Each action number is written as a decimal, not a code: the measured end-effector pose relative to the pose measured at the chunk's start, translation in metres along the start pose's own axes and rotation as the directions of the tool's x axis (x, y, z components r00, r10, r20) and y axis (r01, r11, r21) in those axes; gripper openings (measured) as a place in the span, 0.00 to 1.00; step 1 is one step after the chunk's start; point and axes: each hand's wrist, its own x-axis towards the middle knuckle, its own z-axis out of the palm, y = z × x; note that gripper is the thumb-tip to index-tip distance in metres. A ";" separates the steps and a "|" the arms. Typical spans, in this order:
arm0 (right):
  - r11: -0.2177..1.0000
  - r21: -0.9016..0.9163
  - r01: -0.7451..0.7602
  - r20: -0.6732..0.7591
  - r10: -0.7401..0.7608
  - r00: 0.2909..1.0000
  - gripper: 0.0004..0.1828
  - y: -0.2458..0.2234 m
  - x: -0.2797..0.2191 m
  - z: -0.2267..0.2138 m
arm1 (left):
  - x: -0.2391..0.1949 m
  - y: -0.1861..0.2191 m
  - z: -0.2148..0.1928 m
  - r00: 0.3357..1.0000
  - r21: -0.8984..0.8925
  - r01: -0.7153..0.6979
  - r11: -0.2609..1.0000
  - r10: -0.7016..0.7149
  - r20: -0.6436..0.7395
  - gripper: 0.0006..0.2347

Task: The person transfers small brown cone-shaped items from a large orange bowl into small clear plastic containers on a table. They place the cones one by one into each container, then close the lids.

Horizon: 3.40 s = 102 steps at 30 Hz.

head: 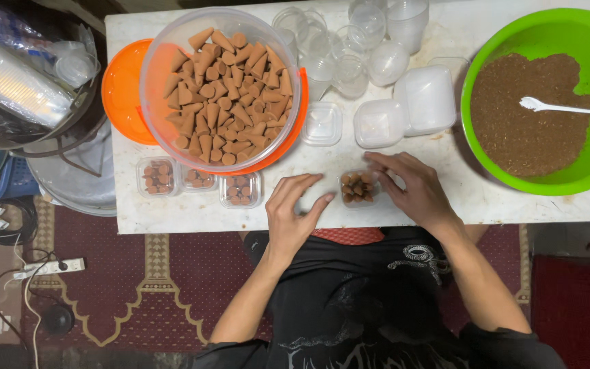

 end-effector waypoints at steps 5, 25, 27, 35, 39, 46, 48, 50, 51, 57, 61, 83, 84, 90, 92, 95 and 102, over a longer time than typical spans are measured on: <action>1.000 0.009 0.001 -0.013 0.000 1.000 0.08 -0.005 0.010 -0.001 | -0.002 -0.005 -0.003 1.000 -0.006 0.000 1.000 0.000 -0.012 0.09; 0.942 0.028 0.335 -0.091 -0.331 0.939 0.04 -0.070 0.110 -0.022 | 0.018 0.019 -0.052 0.937 -0.020 -0.321 0.947 0.315 -0.152 0.05; 0.928 -0.062 0.368 -0.063 -0.371 0.926 0.03 -0.080 0.129 -0.023 | 0.028 0.023 -0.065 0.917 0.038 -0.350 0.936 0.351 -0.190 0.04; 0.610 -0.707 0.356 0.177 -0.335 0.925 0.11 -0.090 0.206 0.022 | 0.084 0.050 -0.117 0.936 0.350 -0.330 0.877 0.352 0.002 0.03; 0.363 -0.892 0.269 0.197 -0.223 0.955 0.12 -0.078 0.228 0.059 | 0.109 0.033 -0.129 0.968 0.528 -0.251 0.811 0.205 0.144 0.09; 0.306 -0.929 0.207 0.166 -0.153 0.974 0.13 -0.082 0.231 0.071 | 0.142 -0.018 -0.111 0.922 0.739 -0.343 0.580 0.058 0.382 0.10; 0.322 -0.925 0.201 0.138 -0.209 0.968 0.12 -0.078 0.228 0.074 | 0.146 -0.032 -0.101 0.878 0.794 -0.444 0.415 0.026 0.477 0.10; 0.338 -0.918 0.207 0.143 -0.204 0.969 0.11 -0.077 0.228 0.074 | 0.145 -0.036 -0.098 0.858 0.776 -0.463 0.429 -0.004 0.514 0.07; 0.356 -0.910 0.212 0.148 -0.198 0.969 0.10 -0.075 0.228 0.073 | 0.145 -0.037 -0.096 0.835 0.756 -0.480 0.444 -0.034 0.550 0.05; 0.367 -0.889 0.274 0.212 -0.202 0.956 0.13 -0.086 0.218 0.067 | 0.147 -0.037 -0.102 0.852 0.739 -0.445 0.506 -0.014 0.523 0.03; 0.362 -0.881 0.304 0.269 -0.145 0.952 0.11 -0.090 0.213 0.066 | 0.146 -0.032 -0.105 0.844 0.702 -0.416 0.578 -0.044 0.535 0.04; 0.554 -0.783 0.282 0.173 -0.241 0.955 0.15 -0.095 0.205 0.035 | 0.077 0.055 -0.090 0.974 -0.157 -0.211 0.965 0.194 -0.115 0.09; 0.624 -0.727 0.286 0.100 -0.316 0.943 0.17 -0.096 0.201 0.027 | 0.068 0.051 -0.079 0.976 -0.329 -0.194 0.924 0.147 -0.162 0.11; 0.907 -0.164 0.388 -0.008 -0.395 0.919 0.01 -0.106 0.148 -0.041 | 0.038 0.043 -0.040 0.986 -0.195 -0.161 0.967 0.151 -0.066 0.10; 0.943 -0.099 0.318 -0.009 -0.320 0.947 0.03 -0.103 0.124 -0.051 | 0.031 0.035 -0.027 0.985 -0.178 -0.171 0.969 0.168 -0.032 0.11; 0.985 -0.041 0.169 -0.017 -0.170 0.985 0.07 -0.079 0.081 -0.056 | 0.020 0.026 -0.012 0.977 -0.099 -0.199 0.975 0.205 0.052 0.10; 0.956 0.283 -0.084 -0.071 0.108 0.992 0.12 -0.019 -0.001 -0.036 | -0.009 0.007 0.021 0.979 0.025 -0.155 0.988 0.150 0.136 0.10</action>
